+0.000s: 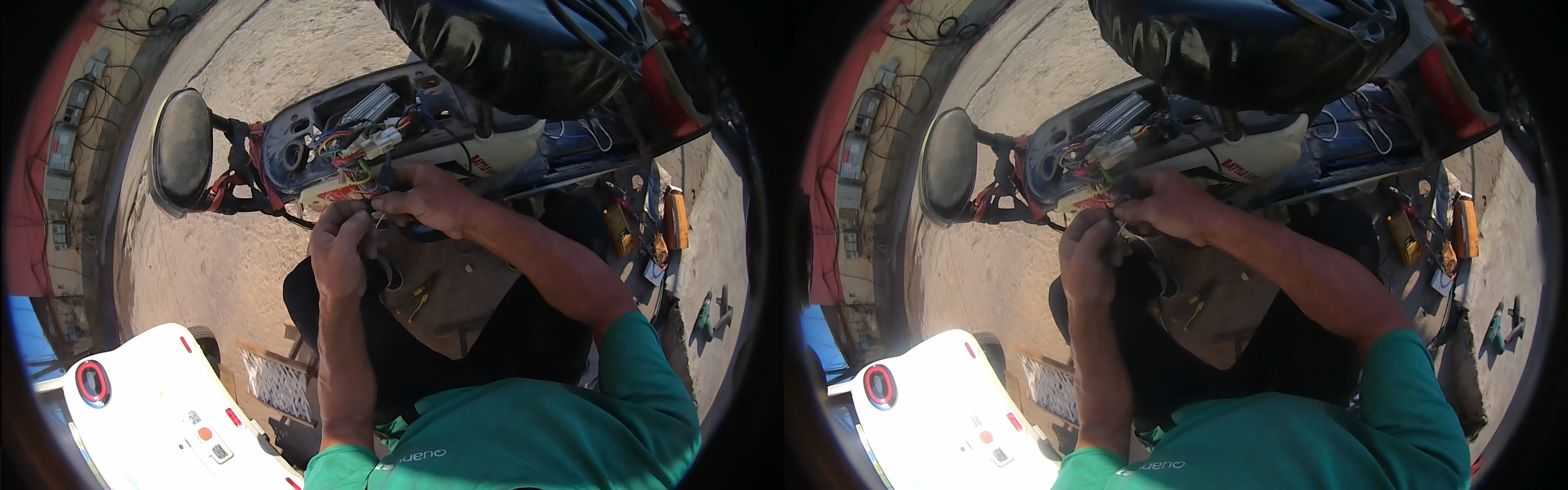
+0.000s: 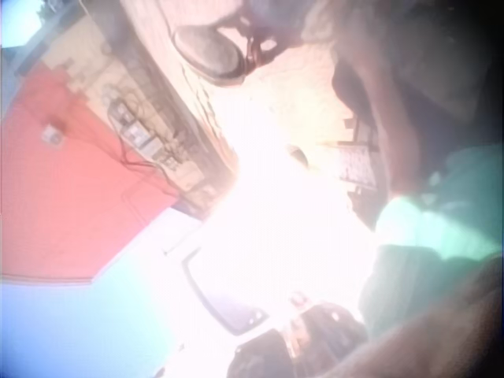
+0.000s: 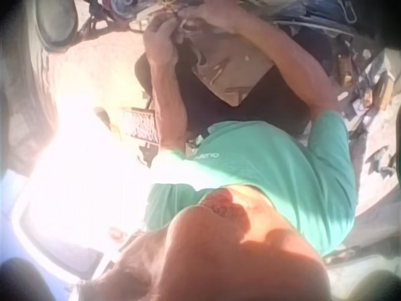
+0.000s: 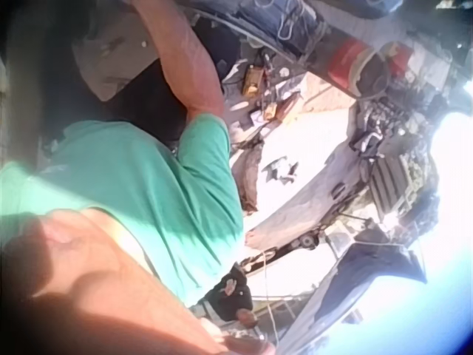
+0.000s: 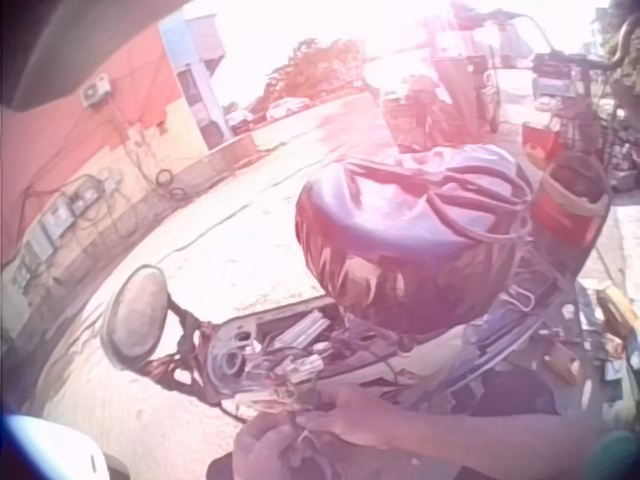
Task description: The person works on the exposed wiring harness under the seat of a motorcycle, stripping wire ends, twisting connections, and wrapping them with electrical tape. The person handles multiple colored wires and a roll of tape while seated on the motorcycle.
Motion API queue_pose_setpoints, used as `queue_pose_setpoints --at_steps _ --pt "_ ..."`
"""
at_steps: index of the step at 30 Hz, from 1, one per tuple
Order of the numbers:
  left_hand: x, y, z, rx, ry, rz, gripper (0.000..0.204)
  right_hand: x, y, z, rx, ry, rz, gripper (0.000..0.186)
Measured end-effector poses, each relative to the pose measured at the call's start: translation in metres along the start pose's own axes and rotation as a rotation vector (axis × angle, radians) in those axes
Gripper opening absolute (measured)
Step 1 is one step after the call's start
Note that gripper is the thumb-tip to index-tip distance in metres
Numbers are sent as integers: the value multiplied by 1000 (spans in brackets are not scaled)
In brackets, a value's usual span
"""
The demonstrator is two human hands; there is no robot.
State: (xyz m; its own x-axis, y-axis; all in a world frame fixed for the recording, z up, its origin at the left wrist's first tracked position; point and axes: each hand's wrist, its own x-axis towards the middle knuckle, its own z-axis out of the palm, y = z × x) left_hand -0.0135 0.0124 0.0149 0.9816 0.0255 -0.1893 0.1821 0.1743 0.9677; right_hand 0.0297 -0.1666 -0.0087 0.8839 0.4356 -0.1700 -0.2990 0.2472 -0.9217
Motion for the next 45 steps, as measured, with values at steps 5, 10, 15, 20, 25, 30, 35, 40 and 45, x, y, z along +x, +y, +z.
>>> queue_pose_setpoints --at_steps 5,10,15,20,25,30,35,40,45 --pt "11 1 -7 61 -51 16 16 3 0 4 4 -1 -59 24" --pt "27 11 18 219 -119 34 20 -9 -11 -16 -87 23 -88 30" --pt "39 -12 -24 306 -9 67 31 4 8 -3 -232 84 -227 30" --pt "9 9 26 665 25 243 36 -15 -10 -8 -380 146 -252 27" --pt "16 13 36 284 44 51 50 -13 -5 -9 -379 245 -318 31" --pt "1 17 47 409 30 169 46 -6 -8 -11 -295 182 -287 26" --pt "1 16 48 314 99 70 39 -1 -6 -7 -277 188 -293 25" --pt "26 -7 4 1096 -98 536 48 2 0 -6 -273 157 -336 24" --pt "41 -15 -9 1080 -102 629 45 -2 -4 -11 -220 117 -361 23"
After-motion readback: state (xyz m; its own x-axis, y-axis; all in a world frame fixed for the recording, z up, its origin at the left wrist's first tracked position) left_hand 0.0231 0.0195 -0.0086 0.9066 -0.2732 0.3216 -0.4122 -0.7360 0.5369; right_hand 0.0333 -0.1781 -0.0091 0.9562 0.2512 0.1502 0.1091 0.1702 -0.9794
